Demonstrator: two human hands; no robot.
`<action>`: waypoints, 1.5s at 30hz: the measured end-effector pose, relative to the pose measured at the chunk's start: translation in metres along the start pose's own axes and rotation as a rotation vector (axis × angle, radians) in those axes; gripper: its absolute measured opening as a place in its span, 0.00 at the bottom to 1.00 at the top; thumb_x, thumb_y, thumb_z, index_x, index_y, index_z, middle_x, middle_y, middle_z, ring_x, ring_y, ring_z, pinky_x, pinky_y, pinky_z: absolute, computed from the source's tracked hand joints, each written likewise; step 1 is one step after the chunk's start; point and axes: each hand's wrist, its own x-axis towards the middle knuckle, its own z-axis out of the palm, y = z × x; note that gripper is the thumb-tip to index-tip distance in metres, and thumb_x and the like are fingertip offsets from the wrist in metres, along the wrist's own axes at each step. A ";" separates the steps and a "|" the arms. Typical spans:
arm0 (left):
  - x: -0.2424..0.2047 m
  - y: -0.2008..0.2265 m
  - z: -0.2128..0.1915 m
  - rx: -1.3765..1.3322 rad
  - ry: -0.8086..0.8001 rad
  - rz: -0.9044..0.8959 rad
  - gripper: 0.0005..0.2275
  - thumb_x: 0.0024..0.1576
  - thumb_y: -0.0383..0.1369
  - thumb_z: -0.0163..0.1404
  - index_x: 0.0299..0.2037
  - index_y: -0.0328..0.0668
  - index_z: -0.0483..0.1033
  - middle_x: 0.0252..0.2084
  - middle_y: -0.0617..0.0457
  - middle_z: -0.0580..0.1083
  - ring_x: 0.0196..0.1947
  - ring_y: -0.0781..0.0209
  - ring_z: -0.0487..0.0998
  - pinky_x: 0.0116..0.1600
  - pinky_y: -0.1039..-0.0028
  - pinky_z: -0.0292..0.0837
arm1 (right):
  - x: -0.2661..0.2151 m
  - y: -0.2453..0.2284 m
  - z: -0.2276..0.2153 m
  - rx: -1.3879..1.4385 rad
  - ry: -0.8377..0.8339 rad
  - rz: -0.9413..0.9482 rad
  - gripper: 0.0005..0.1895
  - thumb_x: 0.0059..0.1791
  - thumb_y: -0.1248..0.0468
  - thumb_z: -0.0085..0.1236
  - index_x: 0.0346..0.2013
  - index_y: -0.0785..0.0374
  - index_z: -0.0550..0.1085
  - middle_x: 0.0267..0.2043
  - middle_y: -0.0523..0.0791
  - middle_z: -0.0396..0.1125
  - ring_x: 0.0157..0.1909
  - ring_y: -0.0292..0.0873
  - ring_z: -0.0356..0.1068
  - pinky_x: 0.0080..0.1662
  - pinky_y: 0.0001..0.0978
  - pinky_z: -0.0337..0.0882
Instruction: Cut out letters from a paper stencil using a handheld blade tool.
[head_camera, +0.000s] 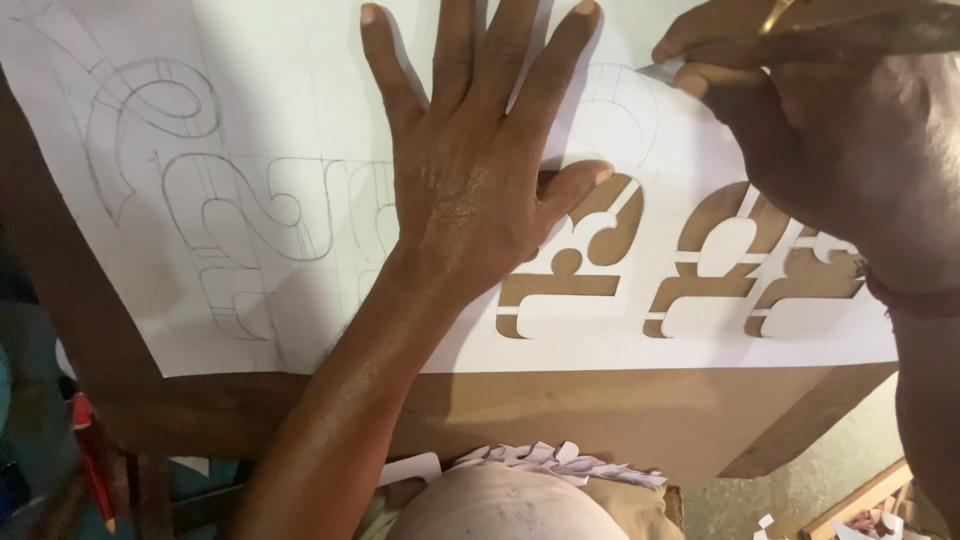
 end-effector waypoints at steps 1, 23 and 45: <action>0.000 0.000 0.000 0.008 0.001 -0.001 0.43 0.54 0.57 0.68 0.74 0.51 0.59 0.77 0.45 0.53 0.78 0.39 0.48 0.73 0.23 0.29 | 0.006 -0.005 -0.001 0.000 -0.035 0.082 0.08 0.61 0.70 0.53 0.54 0.66 0.77 0.48 0.49 0.74 0.42 0.43 0.75 0.48 0.32 0.74; -0.002 -0.001 0.003 -0.034 -0.001 -0.008 0.43 0.54 0.55 0.69 0.74 0.53 0.58 0.78 0.48 0.50 0.79 0.42 0.43 0.74 0.24 0.24 | -0.007 -0.025 -0.001 0.092 0.057 0.206 0.04 0.62 0.73 0.57 0.52 0.67 0.75 0.46 0.46 0.71 0.46 0.46 0.69 0.53 0.36 0.67; -0.001 0.000 0.001 0.011 -0.032 -0.017 0.43 0.54 0.56 0.69 0.74 0.53 0.58 0.78 0.49 0.51 0.79 0.43 0.43 0.73 0.25 0.22 | -0.008 -0.061 0.008 0.142 0.220 0.307 0.03 0.58 0.77 0.54 0.45 0.71 0.75 0.42 0.48 0.73 0.43 0.47 0.74 0.54 0.42 0.67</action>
